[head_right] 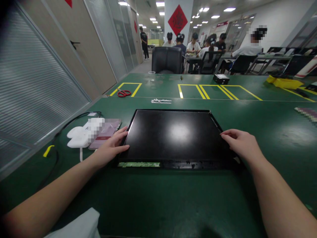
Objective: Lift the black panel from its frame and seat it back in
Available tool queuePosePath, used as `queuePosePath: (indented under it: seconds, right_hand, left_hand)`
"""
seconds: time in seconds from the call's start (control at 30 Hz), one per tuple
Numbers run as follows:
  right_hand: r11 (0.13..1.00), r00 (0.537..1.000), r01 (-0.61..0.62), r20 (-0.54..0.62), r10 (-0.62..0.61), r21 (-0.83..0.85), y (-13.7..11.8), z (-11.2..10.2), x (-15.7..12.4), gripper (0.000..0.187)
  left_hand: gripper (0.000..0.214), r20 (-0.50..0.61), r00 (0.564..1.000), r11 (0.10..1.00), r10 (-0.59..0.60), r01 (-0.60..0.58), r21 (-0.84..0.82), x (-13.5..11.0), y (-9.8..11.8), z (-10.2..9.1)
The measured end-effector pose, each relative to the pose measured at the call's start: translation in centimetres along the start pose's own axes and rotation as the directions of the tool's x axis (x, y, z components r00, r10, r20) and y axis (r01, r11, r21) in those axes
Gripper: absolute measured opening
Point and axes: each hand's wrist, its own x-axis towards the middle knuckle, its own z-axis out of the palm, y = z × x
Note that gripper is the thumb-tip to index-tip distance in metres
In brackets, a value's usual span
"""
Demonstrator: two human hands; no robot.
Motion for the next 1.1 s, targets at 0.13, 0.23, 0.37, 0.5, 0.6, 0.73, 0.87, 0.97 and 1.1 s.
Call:
queuePosePath:
  seconds: [0.13, 0.23, 0.37, 0.5, 0.6, 0.73, 0.87, 0.97, 1.1]
  right_hand:
    - [1.0, 1.0, -0.008, -0.016, 0.008, 0.021, -0.17, -0.01, -0.14, 0.038]
    - [0.999, 1.0, 0.003, -0.02, -0.002, 0.032, -0.28, -0.1, -0.33, 0.035]
    - [0.999, 1.0, 0.017, -0.014, -0.017, 0.031, -0.27, -0.18, -0.46, 0.034]
    - [0.999, 1.0, 0.016, -0.016, -0.016, 0.037, -0.03, -0.17, -0.36, 0.034]
    - [1.0, 1.0, 0.01, -0.007, -0.009, 0.02, 0.16, -0.24, -0.2, 0.036]
    - [1.0, 1.0, 0.003, 0.002, -0.003, 0.0, 0.32, -0.3, 0.03, 0.039]
    - [1.0, 1.0, -0.002, 0.001, 0.002, 0.003, 0.32, -0.21, 0.04, 0.04]
    - [1.0, 1.0, 0.012, -0.018, -0.012, 0.026, 0.31, -0.16, -0.05, 0.038]
    - [1.0, 1.0, 0.021, -0.017, -0.021, -0.002, 0.44, -0.15, -0.02, 0.037]
  left_hand:
    - [0.071, -0.026, 1.0, 1.0, -0.002, 0.002, 0.01, 0.36, -0.37, 0.15]
    - [0.067, -0.032, 0.999, 0.999, 0.008, -0.006, 0.049, 0.51, -0.45, 0.14]
    - [0.063, -0.023, 1.0, 0.995, 0.008, -0.006, 0.095, 0.56, -0.29, 0.03]
    - [0.062, -0.026, 0.999, 0.992, 0.02, -0.016, 0.128, 0.5, -0.1, -0.13]
    - [0.061, -0.003, 0.999, 0.985, 0.039, -0.038, 0.167, 0.45, -0.06, -0.25]
    - [0.065, 0.01, 0.999, 0.975, 0.042, -0.043, 0.217, 0.47, -0.07, -0.3]
    - [0.066, 0.017, 0.998, 0.961, 0.054, -0.057, 0.27, 0.45, -0.08, -0.3]
    - [0.064, 0.013, 0.997, 0.949, 0.071, -0.072, 0.306, 0.44, -0.1, -0.34]
    - [0.062, 0.03, 0.995, 0.921, 0.091, -0.095, 0.377, 0.34, -0.17, -0.21]
